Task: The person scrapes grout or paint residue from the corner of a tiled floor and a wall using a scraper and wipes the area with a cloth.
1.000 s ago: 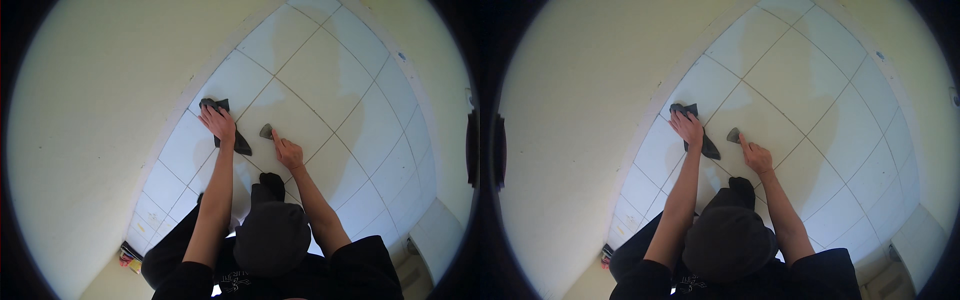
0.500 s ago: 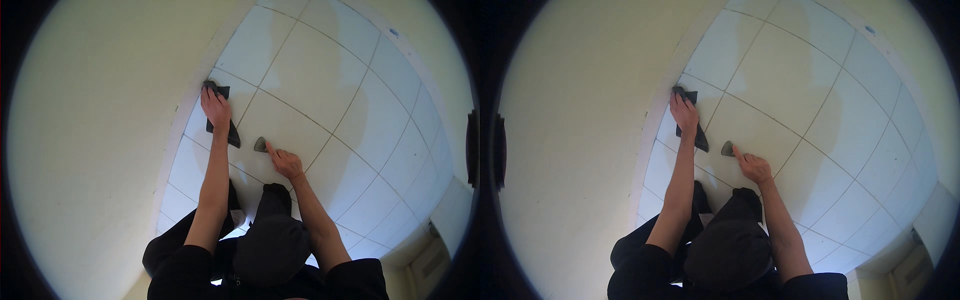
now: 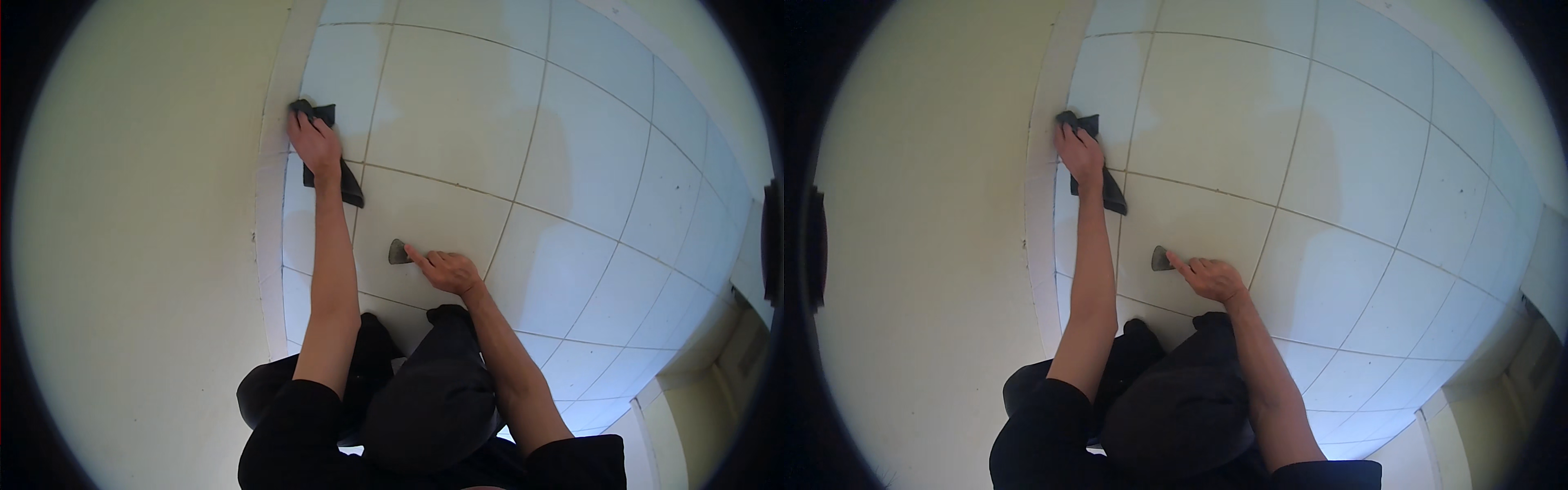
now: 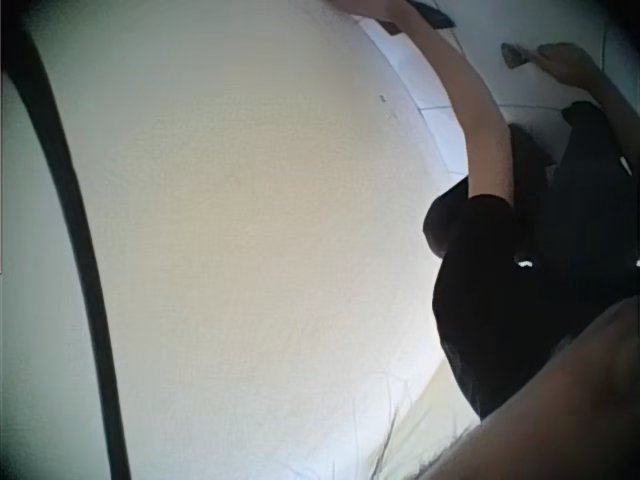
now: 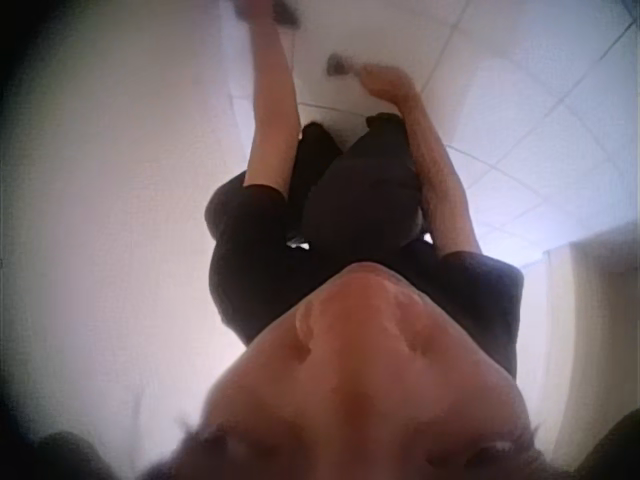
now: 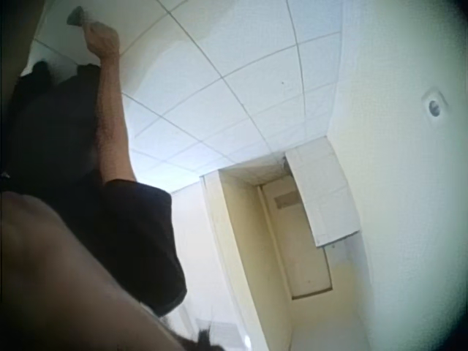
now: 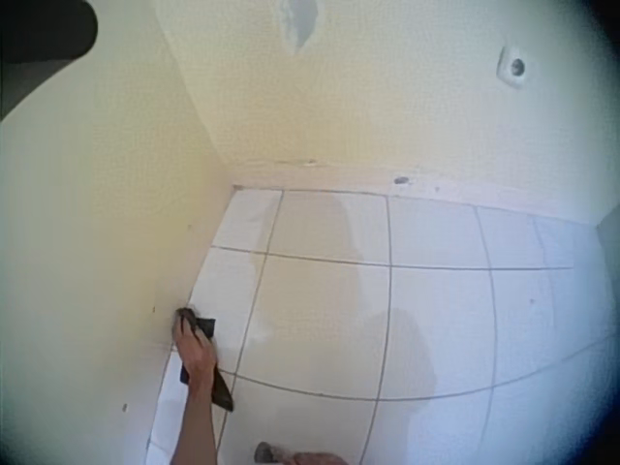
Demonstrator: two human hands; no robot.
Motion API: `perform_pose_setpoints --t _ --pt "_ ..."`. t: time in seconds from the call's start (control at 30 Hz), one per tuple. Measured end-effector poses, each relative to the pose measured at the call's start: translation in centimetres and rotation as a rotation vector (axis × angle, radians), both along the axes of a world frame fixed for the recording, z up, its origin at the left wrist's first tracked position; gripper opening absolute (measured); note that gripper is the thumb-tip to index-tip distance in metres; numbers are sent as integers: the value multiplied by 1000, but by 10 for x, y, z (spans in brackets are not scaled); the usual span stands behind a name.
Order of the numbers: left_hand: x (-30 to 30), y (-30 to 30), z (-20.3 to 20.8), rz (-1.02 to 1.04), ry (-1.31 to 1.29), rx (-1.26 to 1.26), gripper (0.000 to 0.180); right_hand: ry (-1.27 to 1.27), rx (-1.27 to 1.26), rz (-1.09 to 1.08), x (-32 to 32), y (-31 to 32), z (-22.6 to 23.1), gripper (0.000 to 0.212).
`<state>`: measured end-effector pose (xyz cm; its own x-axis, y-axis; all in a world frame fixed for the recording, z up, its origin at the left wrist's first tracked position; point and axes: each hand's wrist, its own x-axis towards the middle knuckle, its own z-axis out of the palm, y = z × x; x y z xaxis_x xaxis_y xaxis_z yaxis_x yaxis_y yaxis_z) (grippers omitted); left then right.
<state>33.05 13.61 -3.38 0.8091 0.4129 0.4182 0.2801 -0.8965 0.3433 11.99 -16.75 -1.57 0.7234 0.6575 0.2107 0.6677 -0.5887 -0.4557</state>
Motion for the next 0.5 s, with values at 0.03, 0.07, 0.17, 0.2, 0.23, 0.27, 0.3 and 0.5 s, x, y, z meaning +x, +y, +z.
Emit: perform_pose_setpoints --t 0.03,0.07,0.17,0.2,0.23,0.27,0.3,0.5 --pt "11 -1 -1 -8 -12 38 39 -13 -13 -5 1 -1 1 55" --pt "20 -2 -2 -15 -21 17 40 -10 -19 -25 1 -2 -1 55" --pt "58 -10 -7 -27 -33 13 40 17 -9 -15 0 -5 -3 55" --pt "73 -14 -9 -19 -35 31 40 25 -34 -2 0 -6 0 55" --pt "94 -18 -10 -40 -40 31 40 28 -59 9 2 -9 2 56" --pt "115 -23 -10 -31 -63 -28 41 24 -60 -12 1 -12 2 56" --pt "140 -27 -9 -27 -91 -84 41 5 -17 -19 0 -11 0 58" --pt "261 -66 5 -419 -293 -314 37 -13 26 17 3 9 9 60"
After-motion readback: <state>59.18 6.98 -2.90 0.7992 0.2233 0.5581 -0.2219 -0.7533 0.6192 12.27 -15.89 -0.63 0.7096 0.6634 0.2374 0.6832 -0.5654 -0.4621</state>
